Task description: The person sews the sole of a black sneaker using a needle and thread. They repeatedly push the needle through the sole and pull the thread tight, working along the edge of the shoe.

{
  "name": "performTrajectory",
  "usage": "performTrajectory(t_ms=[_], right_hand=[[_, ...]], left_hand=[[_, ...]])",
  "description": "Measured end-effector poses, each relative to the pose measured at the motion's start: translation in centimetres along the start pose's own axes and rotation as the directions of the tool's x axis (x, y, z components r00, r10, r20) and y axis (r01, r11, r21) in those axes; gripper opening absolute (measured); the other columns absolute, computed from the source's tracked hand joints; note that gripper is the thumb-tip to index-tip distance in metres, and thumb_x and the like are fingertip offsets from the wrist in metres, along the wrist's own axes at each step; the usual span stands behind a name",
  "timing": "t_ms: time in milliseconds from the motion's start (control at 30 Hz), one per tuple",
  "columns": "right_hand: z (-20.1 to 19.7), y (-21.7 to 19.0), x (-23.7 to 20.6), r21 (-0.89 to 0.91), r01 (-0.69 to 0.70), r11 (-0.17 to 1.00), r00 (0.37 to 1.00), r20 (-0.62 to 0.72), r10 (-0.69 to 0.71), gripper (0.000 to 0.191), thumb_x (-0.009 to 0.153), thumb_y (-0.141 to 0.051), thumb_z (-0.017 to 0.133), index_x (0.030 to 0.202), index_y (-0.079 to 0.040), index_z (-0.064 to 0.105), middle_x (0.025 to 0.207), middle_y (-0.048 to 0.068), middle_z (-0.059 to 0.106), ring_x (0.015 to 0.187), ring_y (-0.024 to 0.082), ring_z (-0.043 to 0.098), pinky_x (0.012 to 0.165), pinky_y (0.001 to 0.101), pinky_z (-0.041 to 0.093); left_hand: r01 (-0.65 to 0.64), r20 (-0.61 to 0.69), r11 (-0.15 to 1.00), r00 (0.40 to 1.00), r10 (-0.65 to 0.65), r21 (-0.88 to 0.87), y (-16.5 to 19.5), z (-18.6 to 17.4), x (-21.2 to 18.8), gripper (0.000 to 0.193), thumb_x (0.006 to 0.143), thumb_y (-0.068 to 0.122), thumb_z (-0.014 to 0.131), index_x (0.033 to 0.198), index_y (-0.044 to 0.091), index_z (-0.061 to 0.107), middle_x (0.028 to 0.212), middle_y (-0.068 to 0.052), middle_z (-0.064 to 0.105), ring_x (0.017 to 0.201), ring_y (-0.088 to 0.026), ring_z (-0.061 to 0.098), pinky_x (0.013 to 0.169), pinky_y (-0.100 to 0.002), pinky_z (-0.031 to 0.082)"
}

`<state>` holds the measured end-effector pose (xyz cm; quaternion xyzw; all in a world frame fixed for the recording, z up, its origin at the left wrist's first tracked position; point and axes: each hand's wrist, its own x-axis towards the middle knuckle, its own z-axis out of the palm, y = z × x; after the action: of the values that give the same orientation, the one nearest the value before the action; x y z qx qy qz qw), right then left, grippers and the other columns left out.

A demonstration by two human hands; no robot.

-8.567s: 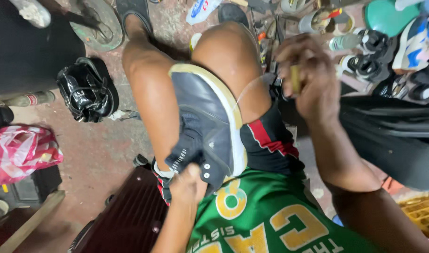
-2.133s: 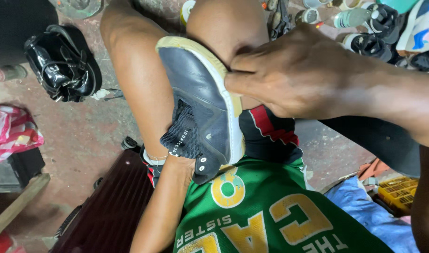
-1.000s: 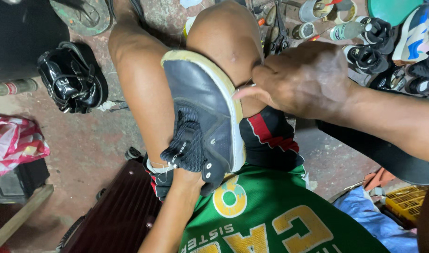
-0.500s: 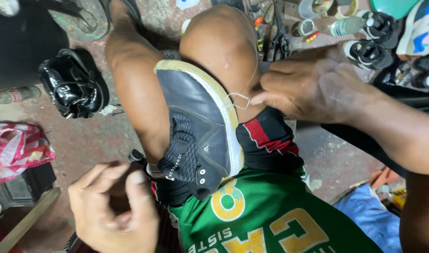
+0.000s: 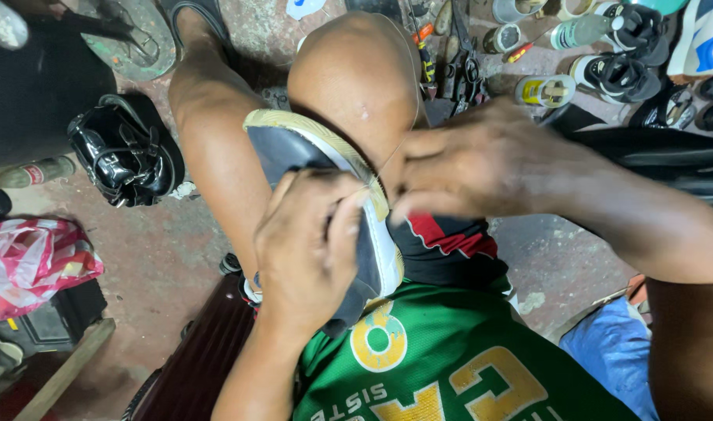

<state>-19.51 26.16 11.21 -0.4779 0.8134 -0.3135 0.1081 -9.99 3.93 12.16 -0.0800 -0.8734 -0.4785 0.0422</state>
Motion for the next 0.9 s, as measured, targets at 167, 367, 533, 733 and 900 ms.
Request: performTrajectory(t_ms=[167,367,533,733,900], right_hand=[[2.6,-0.5,-0.1,0.041,0.007,0.999,0.957,-0.291,0.006,0.046,0.076,-0.03,0.085,0.102,0.005,0.069,0.105,0.016,0.061,0.089,0.031,0.069,0.073,0.0373,0.058],[1.2,-1.2,-2.2,0.475,-0.27,0.837,0.959,0.055,0.278,0.017,0.088,-0.014,0.079,0.089,-0.004,0.066,0.091,0.005,0.067,0.075,0.013,0.066,0.063,0.0296,0.05],[0.2,-3.3,-2.4,0.425,-0.33,0.843,0.931,-0.004,0.366,0.012,0.088,-0.013,0.079,0.096,-0.009,0.071,0.081,-0.001,0.071,0.061,0.009,0.065,0.054,0.0269,0.049],[2.2,-2.7,-0.8,0.032,-0.122,0.992,0.982,-0.141,0.125,0.012,0.093,-0.016,0.078,0.102,-0.01,0.073,0.096,0.008,0.072,0.074,0.023,0.069,0.059,0.036,0.053],[-2.9,3.8,-4.3,-0.091,-0.371,0.924,0.917,-0.193,0.349,0.017,0.091,-0.015,0.07,0.107,-0.008,0.069,0.102,0.008,0.07,0.081,0.02,0.067,0.068,0.035,0.054]], left_hand=[[0.277,-0.029,0.851,0.946,-0.323,-0.447,0.3,-0.2,-0.6,0.016,0.101,0.003,0.065,0.117,0.005,0.063,0.096,-0.006,0.065,0.079,-0.01,0.06,0.075,-0.025,0.053],[0.472,0.287,0.713,0.882,-0.374,-0.519,1.7,-1.7,0.4,0.055,0.095,-0.001,0.056,0.148,0.011,0.044,0.104,-0.006,0.072,0.071,-0.008,0.068,0.061,-0.02,0.054],[0.194,0.18,0.98,0.963,-0.2,0.051,1.8,0.0,-0.4,0.077,0.087,0.012,0.083,0.152,0.017,0.042,0.092,-0.005,0.062,0.061,-0.015,0.057,0.056,-0.03,0.053],[0.126,0.054,0.992,0.99,-0.128,0.024,1.4,0.9,-1.1,0.097,0.081,0.017,0.092,0.159,0.011,0.034,0.101,-0.007,0.054,0.078,-0.017,0.057,0.063,-0.03,0.053],[0.194,0.07,0.981,0.979,-0.193,-0.012,1.6,0.4,-1.3,0.102,0.077,0.021,0.096,0.158,0.01,0.035,0.102,-0.008,0.056,0.074,-0.016,0.058,0.063,-0.03,0.054]])
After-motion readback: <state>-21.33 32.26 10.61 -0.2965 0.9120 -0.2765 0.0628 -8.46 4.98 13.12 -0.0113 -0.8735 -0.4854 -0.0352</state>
